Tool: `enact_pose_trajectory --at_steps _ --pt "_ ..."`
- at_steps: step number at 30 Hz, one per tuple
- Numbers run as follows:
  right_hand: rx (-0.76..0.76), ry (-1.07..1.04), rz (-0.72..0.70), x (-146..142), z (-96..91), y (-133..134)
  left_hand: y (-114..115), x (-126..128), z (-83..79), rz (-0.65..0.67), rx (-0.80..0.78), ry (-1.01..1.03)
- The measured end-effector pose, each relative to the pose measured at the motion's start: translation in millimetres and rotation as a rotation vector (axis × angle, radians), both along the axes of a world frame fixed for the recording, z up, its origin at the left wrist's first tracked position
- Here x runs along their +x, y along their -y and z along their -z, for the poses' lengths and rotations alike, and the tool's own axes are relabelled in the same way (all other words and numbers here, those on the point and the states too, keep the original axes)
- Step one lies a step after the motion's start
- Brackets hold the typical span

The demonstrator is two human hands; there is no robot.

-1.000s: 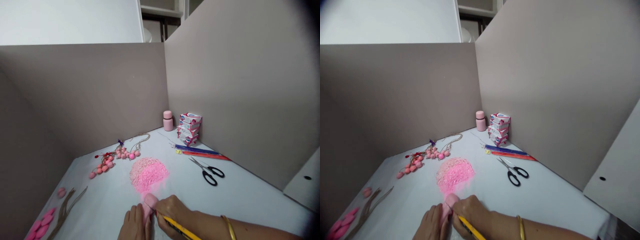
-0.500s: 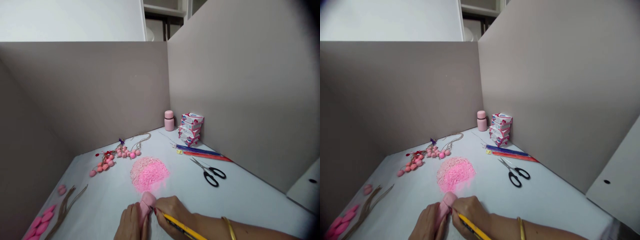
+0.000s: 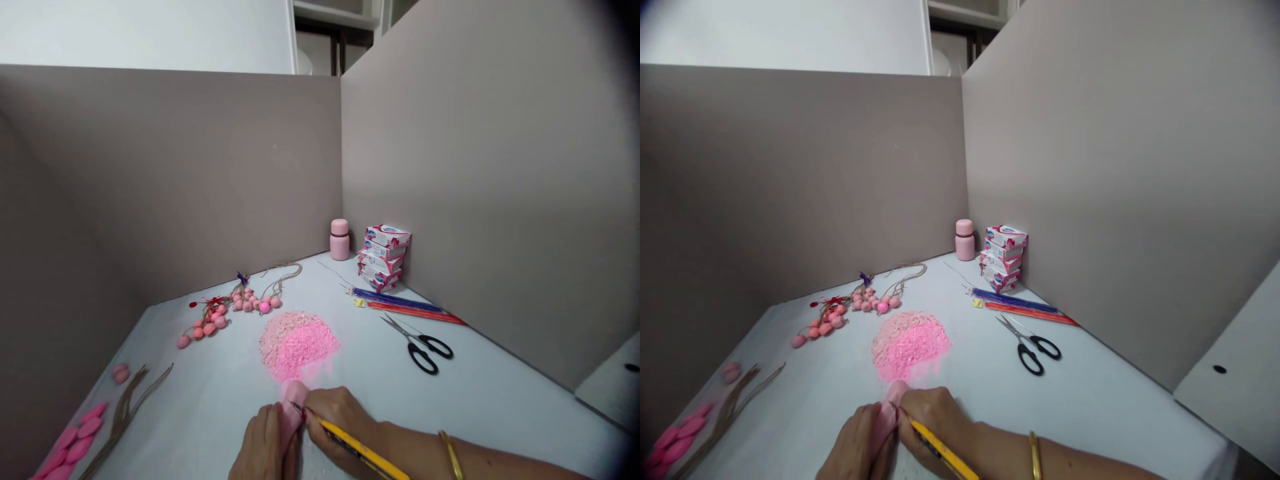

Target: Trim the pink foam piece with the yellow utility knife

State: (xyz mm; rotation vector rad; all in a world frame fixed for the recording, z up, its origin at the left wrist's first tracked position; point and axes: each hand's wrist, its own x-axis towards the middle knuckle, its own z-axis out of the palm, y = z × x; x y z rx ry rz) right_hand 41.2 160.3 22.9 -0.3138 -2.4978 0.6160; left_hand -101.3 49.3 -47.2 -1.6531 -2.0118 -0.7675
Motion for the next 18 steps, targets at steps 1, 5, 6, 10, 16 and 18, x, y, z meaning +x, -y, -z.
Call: enact_pose_trajectory --at_steps 1,5,6,10,16,18 --pt "0.001 0.007 0.0 0 -0.2 0 0 0 1.5 -0.003 -0.002 0.009" --pt "0.001 0.029 0.011 0 -2.6 3 0 1 6.1 -0.014 -0.055 0.045" --pt "-0.003 0.034 0.014 0 -3.5 4 0 1 6.2 -0.013 -0.067 0.045" --pt "-0.03 0.056 0.02 2 -5.9 4 0 4 0.4 -0.008 -0.056 0.041" --pt "-0.047 0.077 0.026 5 -4.6 5 1 8 -7.9 0.017 -0.012 0.028" --pt "-0.045 0.08 0.027 6 -3.9 5 0 8 -8.1 0.016 -0.024 0.03"
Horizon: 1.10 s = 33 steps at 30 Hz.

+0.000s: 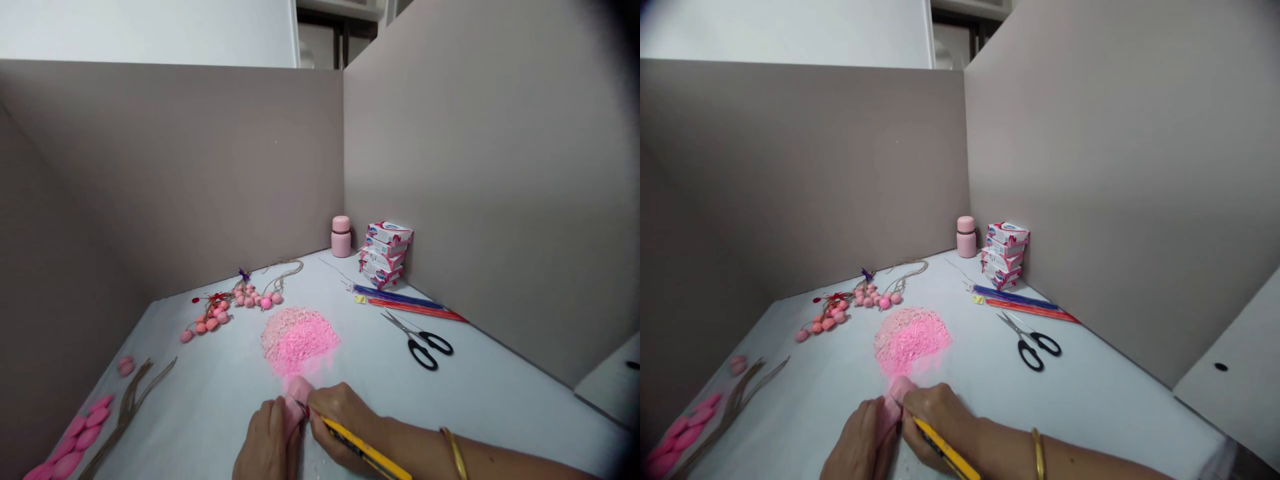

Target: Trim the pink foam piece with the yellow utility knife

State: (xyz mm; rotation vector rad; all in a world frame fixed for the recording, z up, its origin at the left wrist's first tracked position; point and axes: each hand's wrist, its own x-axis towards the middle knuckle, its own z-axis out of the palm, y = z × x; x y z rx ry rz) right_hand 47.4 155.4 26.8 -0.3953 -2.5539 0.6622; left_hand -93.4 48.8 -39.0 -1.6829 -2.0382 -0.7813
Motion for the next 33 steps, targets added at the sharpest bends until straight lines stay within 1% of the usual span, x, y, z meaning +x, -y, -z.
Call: enact_pose_trajectory --at_steps 4,13,21,24,29,33 --pt "0.008 0.002 0.004 2 -0.2 0 0 1 -0.5 0.004 0.006 0.004" --pt "0.022 0.023 0.0 5 1.3 1 1 -2 1.6 -0.02 -0.076 0.018" --pt "0.048 0.054 0.005 6 0.4 2 2 -1 -2.7 0.025 -0.002 0.026" --pt "0.062 0.064 0.0 7 -1.7 3 1 -1 0.0 0.033 0.018 0.025" --pt "0.071 0.072 0.005 10 -2.7 4 0 -5 8.2 0.022 -0.001 0.016" --pt "0.077 0.075 -0.003 11 -1.3 2 1 -4 5.0 0.028 0.015 0.027"
